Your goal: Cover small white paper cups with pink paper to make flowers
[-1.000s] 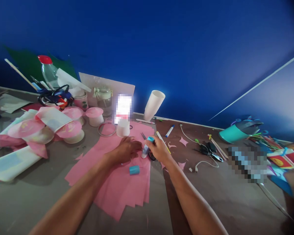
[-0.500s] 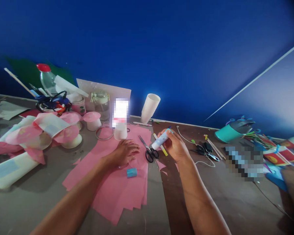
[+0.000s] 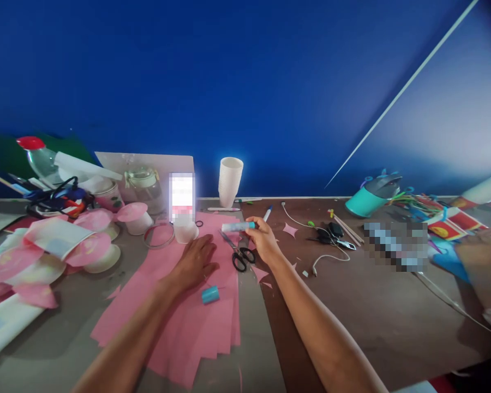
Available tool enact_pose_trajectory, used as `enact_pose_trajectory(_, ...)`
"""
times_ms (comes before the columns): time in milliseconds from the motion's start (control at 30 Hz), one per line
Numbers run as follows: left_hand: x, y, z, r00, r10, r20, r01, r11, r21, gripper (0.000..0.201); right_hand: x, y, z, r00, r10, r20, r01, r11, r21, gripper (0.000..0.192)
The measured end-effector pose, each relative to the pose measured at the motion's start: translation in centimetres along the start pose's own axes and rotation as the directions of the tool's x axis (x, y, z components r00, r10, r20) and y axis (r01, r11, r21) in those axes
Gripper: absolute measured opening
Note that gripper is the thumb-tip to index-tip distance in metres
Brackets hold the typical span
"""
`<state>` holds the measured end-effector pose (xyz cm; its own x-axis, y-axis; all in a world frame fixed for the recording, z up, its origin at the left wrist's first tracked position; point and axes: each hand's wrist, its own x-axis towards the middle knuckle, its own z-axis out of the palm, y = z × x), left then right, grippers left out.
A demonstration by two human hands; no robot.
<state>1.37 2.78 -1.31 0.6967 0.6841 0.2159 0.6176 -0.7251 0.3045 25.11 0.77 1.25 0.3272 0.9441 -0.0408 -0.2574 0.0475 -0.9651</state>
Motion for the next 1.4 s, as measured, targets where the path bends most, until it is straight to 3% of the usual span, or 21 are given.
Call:
enact_pose_trajectory(167, 0.1, 0.2, -0.6, 0.999, -0.027, 0.046, 0.028, 0.999, -0.021, 0.028, -0.7, 0.4, 1.1, 0.998, 0.000, 0.065, -0.001, 1.000, 0.017, 0.031)
enact_pose_trajectory(233, 0.1, 0.3, -0.9, 0.998, -0.030, 0.052, 0.031, 0.999, -0.020, 0.025, -0.7, 0.4, 1.4, 0.994, 0.021, 0.112, -0.041, 0.984, 0.175, 0.030)
enact_pose_trajectory(367, 0.1, 0.1, -0.8, 0.999, -0.032, 0.033, 0.033, 0.999, -0.032, 0.020, -0.3, 0.2, 1.1, 0.978, 0.111, 0.176, -0.181, 0.869, 0.460, 0.024)
enact_pose_trajectory(600, 0.5, -0.6, -0.3, 1.000, -0.013, -0.003, 0.012, 0.992, -0.128, 0.011, -0.1, -0.1, 0.2, 0.981, 0.099, 0.164, -0.168, 0.854, 0.491, 0.017)
enact_pose_trajectory(767, 0.8, -0.1, -1.3, 0.999, -0.034, 0.021, 0.038, 0.968, -0.246, 0.008, -0.1, -0.2, 0.1, 0.976, -0.053, 0.212, 0.012, 0.981, 0.193, 0.023)
enact_pose_trajectory(967, 1.2, 0.9, -2.0, 0.981, -0.171, -0.088, 0.091, 0.817, -0.570, 0.012, 0.8, 1.0, -0.5, 0.985, -0.128, 0.118, 0.146, 0.977, -0.157, 0.026)
enact_pose_trajectory(1133, 1.5, 1.6, -2.7, 0.879, -0.417, -0.228, 0.155, 0.705, -0.692, 0.014, 1.1, 1.7, -1.1, 0.966, -0.258, -0.018, 0.206, 0.808, -0.551, 0.024)
enact_pose_trajectory(1200, 1.6, 1.6, -3.0, 0.848, -0.467, -0.252, 0.154, 0.670, -0.726, 0.015, 1.0, 1.8, -1.2, 0.962, -0.274, -0.005, 0.201, 0.718, -0.666, 0.023)
enact_pose_trajectory(1400, 1.6, 1.3, -3.1, 0.806, -0.539, -0.245, 0.164, 0.601, -0.782, 0.015, 0.5, 1.9, -1.0, 0.961, -0.271, 0.048, 0.170, 0.445, -0.879, 0.024)
